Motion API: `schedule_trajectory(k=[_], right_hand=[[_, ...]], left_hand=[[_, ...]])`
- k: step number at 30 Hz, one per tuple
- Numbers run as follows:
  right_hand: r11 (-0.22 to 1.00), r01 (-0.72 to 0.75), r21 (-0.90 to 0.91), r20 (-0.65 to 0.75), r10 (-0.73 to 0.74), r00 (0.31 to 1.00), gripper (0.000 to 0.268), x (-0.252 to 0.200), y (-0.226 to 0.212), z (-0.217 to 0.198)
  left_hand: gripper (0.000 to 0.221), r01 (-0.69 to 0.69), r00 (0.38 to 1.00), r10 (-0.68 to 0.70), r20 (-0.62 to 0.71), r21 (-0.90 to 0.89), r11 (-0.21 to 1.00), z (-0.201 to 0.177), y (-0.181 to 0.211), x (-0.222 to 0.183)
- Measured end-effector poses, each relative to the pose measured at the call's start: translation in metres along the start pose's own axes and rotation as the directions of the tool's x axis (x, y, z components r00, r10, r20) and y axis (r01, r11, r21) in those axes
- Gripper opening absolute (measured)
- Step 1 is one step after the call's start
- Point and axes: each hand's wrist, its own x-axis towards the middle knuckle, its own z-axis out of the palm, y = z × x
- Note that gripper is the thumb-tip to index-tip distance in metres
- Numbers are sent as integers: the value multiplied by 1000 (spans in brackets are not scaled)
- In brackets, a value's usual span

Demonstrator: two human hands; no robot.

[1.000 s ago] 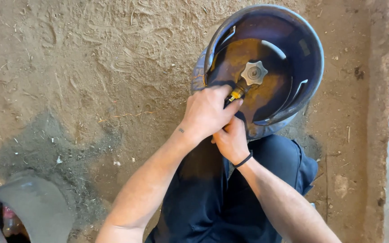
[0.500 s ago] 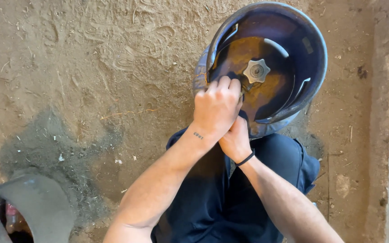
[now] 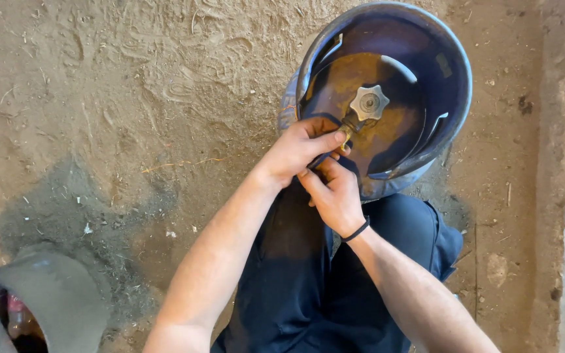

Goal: Connecting a blue gas hose to the valve of a gas cylinder on the floor.

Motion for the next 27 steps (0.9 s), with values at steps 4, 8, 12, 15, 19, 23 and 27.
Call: schedule_trajectory(k=[4,8,12,15,19,23,27], right_hand=[[1000,3,-3,5,-3,1000,21,0,0,-2],[1000,-25,-7,9,26,1000,20,-1,7,-4],[997,-23,-75,9,24,1000,18,1,38,-11],[997,-18,-72,5,18,1000,18,0,35,-10],[998,-5,-65,7,6,1000,18,-1,26,-5],[998,12,-66,7,-12,1000,18,0,16,-6],[998,7,-58,4,-7,1000,18,-4,9,-5]], left_hand=[[30,45,997,-47,-60,-32,998,5,-3,3],[36,110,969,-14,-248,375,920,13,9,-4],[34,107,962,196,-192,920,377,41,51,-28],[32,-88,719,670,187,980,-179,39,26,-21],[13,-39,602,740,302,936,-350,41,20,-14],[51,-83,824,555,115,993,-83,43,46,-33],[73,-91,977,211,-17,865,493,36,71,-54]])
